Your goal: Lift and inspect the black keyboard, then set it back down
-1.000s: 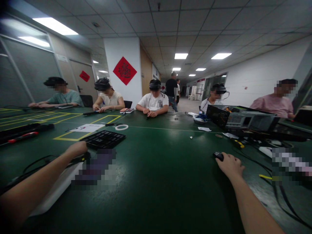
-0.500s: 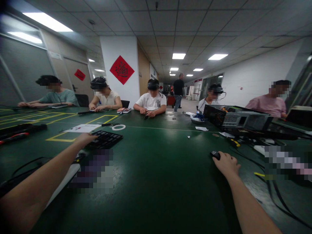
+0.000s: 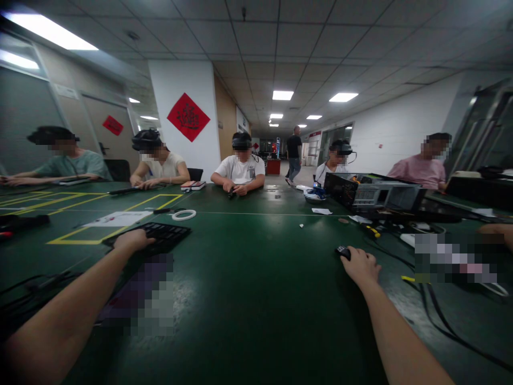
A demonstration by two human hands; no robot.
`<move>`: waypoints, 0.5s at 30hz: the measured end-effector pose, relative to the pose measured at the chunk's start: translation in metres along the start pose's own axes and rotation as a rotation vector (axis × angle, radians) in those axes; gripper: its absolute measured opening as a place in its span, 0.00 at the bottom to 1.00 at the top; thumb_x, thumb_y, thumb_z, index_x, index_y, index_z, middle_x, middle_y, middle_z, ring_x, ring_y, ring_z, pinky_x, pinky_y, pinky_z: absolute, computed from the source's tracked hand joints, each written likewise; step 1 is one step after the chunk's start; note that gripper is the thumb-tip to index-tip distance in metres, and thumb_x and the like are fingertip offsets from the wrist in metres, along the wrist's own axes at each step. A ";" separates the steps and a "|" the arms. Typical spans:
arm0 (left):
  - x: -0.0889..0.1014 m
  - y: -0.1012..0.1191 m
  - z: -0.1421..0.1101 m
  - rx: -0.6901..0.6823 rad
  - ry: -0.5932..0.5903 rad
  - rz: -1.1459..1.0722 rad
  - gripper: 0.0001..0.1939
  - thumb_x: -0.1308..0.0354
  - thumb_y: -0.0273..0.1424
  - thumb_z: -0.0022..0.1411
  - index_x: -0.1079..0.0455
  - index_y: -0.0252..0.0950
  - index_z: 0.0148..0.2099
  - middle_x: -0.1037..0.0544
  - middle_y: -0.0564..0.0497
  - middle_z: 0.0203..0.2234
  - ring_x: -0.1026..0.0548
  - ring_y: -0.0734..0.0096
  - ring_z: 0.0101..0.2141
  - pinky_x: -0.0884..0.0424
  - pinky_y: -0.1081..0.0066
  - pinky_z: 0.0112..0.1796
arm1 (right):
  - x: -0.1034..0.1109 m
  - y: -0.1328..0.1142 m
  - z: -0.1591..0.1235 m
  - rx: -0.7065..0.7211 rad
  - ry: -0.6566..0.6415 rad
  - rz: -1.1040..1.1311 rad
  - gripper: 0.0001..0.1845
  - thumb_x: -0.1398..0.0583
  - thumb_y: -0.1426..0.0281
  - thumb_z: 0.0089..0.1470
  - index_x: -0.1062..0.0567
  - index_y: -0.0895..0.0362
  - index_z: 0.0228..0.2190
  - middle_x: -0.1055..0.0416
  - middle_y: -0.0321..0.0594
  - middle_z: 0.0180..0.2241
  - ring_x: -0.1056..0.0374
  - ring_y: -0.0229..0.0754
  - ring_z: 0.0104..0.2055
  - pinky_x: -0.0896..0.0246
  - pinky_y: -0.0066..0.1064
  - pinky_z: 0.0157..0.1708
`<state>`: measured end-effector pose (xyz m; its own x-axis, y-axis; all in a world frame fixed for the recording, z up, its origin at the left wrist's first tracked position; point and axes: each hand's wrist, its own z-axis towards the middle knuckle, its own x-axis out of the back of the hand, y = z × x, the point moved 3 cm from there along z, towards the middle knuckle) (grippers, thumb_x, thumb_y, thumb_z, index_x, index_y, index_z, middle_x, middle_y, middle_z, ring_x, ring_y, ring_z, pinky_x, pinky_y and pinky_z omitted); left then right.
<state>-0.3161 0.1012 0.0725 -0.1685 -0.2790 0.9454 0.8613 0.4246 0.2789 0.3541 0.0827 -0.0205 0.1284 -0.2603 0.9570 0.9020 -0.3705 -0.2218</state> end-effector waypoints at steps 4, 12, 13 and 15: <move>0.014 0.012 -0.010 0.066 0.005 0.012 0.19 0.40 0.36 0.47 0.30 0.21 0.32 0.30 0.25 0.39 0.34 0.37 0.44 0.38 0.55 0.40 | -0.001 -0.002 0.005 0.101 0.017 0.024 0.25 0.53 0.61 0.51 0.36 0.60 0.49 0.37 0.50 0.49 0.42 0.55 0.51 0.47 0.46 0.47; 0.019 0.123 -0.076 -0.192 -0.039 -0.482 0.23 0.56 0.41 0.60 0.35 0.31 0.50 0.25 0.45 0.37 0.27 0.66 0.34 0.34 0.74 0.29 | 0.039 -0.079 -0.035 0.379 0.001 0.646 0.24 0.47 0.64 0.47 0.34 0.58 0.47 0.35 0.45 0.47 0.39 0.46 0.49 0.48 0.37 0.50; 0.013 0.140 -0.095 -0.218 -0.105 -0.720 0.24 0.54 0.41 0.60 0.35 0.29 0.51 0.25 0.44 0.35 0.27 0.66 0.31 0.35 0.74 0.27 | 0.044 -0.092 -0.047 0.447 -0.037 0.752 0.24 0.47 0.64 0.47 0.35 0.56 0.47 0.35 0.43 0.48 0.40 0.45 0.49 0.47 0.37 0.50; -0.003 0.173 -0.138 -0.233 -0.268 -1.116 0.26 0.47 0.42 0.54 0.34 0.28 0.49 0.25 0.44 0.31 0.28 0.67 0.27 0.35 0.74 0.24 | 0.052 -0.115 -0.072 0.545 -0.130 0.889 0.24 0.46 0.64 0.47 0.35 0.54 0.48 0.35 0.40 0.48 0.40 0.45 0.49 0.47 0.39 0.50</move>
<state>-0.1011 0.0569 0.0951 -0.9582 -0.1952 0.2090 0.2344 -0.1172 0.9651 0.2270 0.0477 0.0416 0.8497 -0.1324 0.5103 0.5203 0.3668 -0.7712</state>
